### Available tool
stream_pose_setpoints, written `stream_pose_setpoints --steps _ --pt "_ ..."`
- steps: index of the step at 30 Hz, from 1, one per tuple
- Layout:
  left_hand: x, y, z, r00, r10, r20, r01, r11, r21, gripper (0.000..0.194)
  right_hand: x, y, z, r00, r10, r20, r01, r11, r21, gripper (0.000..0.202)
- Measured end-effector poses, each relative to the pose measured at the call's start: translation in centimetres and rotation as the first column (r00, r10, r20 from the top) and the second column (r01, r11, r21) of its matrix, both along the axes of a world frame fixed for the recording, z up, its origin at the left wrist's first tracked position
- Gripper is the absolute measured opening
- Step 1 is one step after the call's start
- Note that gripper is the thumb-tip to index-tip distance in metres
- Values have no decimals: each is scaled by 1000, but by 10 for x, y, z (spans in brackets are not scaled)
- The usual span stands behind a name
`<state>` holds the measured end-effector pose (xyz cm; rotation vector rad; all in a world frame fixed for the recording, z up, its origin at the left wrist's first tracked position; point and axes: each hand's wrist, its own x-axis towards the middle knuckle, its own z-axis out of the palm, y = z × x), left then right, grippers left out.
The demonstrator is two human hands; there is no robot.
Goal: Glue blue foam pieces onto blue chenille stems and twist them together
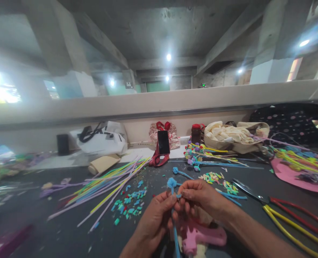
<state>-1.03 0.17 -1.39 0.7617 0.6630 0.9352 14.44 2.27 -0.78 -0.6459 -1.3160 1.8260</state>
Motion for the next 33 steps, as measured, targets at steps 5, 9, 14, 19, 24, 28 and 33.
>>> stream_pose_setpoints --steps 5,9,14,19,24,28,33 --pt "-2 2 1 996 86 30 -85 996 -42 10 2 6 0 989 -143 43 140 988 69 18" --pt "-3 4 0 995 101 10 -101 993 -60 12 4 12 -1 958 -227 177 200 967 159 20" --pt "-8 5 -1 996 71 -50 -74 995 -69 16 17 0 9 759 -295 580 27 905 426 14" --pt "-11 8 -1 961 -7 -276 -4 999 -38 21 30 -28 9 326 -542 774 -302 716 629 20" --pt "-10 10 -3 844 80 -530 -59 997 58 21 30 -34 5 296 -561 773 -461 625 630 23" --pt "-9 11 -10 774 124 -621 -67 991 115 18 29 -35 10 250 -582 774 -496 610 618 23" --pt "-9 13 -18 721 166 -673 -71 983 167 14 27 -39 13 194 -580 791 -524 620 583 28"
